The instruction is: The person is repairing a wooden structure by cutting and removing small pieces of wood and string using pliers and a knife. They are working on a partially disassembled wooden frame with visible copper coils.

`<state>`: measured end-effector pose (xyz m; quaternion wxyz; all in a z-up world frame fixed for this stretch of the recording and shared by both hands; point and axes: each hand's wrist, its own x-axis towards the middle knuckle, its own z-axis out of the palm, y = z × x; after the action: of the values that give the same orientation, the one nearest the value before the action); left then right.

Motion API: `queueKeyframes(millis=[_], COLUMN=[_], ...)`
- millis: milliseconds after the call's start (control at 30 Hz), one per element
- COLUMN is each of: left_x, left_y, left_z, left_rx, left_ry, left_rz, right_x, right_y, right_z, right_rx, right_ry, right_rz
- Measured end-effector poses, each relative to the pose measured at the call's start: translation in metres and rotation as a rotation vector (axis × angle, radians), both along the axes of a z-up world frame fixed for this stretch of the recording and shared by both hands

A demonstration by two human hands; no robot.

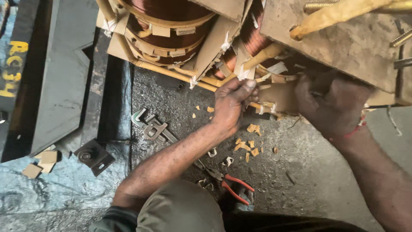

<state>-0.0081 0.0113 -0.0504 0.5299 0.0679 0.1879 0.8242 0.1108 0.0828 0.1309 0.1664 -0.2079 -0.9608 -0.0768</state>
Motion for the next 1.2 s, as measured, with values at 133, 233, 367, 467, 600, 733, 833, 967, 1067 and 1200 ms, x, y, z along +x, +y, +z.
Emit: queueKeyframes(millis=[133, 233, 367, 467, 600, 733, 833, 967, 1067, 1200], left_x=[0.005, 0.008, 0.008, 0.005, 0.002, 0.001, 0.005, 0.009, 0.011, 0.011], left_y=[-0.002, -0.008, -0.003, 0.0, 0.002, 0.002, 0.002, 0.005, 0.007, 0.008], left_z=[0.004, 0.002, 0.003, -0.001, -0.007, -0.003, -0.001, -0.001, -0.003, -0.005], left_rx=[-0.038, -0.007, -0.025, -0.006, -0.08, -0.143, -0.11, -0.078, -0.076, -0.118], left_ry=[0.165, 0.276, 0.233, 0.084, 0.193, 0.249, 0.246, 0.134, 0.133, 0.251], left_rz=[-0.059, -0.061, -0.041, -0.07, -0.039, -0.006, -0.006, -0.054, -0.042, 0.006], right_x=[0.006, 0.007, 0.008, 0.014, 0.025, 0.03, 0.03, 0.027, 0.028, 0.029], right_y=[-0.009, -0.02, -0.021, -0.017, -0.01, -0.007, -0.006, -0.002, 0.001, 0.005], right_z=[-0.005, -0.016, -0.012, -0.014, -0.02, -0.02, -0.018, -0.018, -0.021, -0.028], right_rx=[-0.207, -0.387, -0.519, -0.555, -0.505, -0.594, -0.593, -0.554, -0.569, -0.564], right_ry=[0.022, -0.021, -0.028, -0.004, 0.028, 0.037, 0.046, -0.012, 0.004, 0.034], right_rz=[0.041, 0.082, -0.047, -0.065, 0.038, 0.004, 0.052, 0.07, 0.098, 0.118])
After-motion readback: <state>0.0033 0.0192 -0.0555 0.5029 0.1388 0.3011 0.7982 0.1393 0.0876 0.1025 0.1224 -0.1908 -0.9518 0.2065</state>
